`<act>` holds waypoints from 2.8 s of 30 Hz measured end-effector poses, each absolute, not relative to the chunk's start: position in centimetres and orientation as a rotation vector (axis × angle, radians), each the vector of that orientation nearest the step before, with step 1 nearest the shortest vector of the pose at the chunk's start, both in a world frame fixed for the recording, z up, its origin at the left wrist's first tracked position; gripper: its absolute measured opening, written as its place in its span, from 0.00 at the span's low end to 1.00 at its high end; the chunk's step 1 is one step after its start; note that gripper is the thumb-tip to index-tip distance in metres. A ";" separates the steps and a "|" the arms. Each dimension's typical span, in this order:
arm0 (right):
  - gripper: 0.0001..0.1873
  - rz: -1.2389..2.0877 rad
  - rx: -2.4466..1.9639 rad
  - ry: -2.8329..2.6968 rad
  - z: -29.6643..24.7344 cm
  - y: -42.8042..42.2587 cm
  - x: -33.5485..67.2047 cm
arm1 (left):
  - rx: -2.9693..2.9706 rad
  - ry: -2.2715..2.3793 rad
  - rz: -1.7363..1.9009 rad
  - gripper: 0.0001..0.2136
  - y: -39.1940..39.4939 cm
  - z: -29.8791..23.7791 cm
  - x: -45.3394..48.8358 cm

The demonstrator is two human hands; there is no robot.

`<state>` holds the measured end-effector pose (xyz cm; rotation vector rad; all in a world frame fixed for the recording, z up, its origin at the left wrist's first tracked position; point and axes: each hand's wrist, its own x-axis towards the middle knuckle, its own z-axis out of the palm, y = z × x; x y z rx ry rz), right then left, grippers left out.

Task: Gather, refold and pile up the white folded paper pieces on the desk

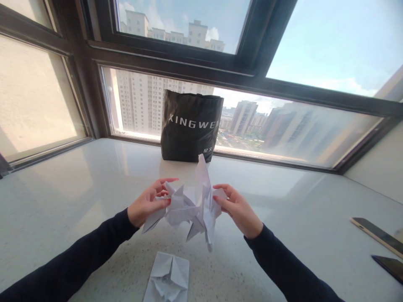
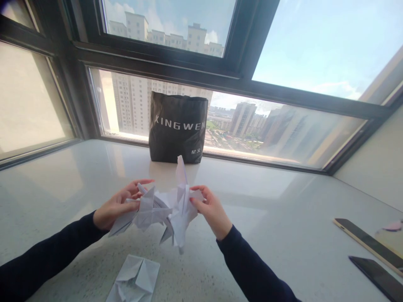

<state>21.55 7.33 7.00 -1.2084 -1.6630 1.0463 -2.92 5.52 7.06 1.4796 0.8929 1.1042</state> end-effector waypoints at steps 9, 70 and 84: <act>0.19 0.739 -1.429 -1.839 7.1 8.4 23.6 | 1.821 0.768 0.590 0.21 5.5 9.3 -5.1; 0.25 0.704 -1.818 -2.319 6.4 8.1 24.7 | 2.265 1.944 -0.079 0.32 2.4 7.7 -3.2; 0.22 0.708 -1.613 -2.293 7.6 6.8 22.6 | 2.515 1.352 0.622 0.15 3.6 6.7 -1.6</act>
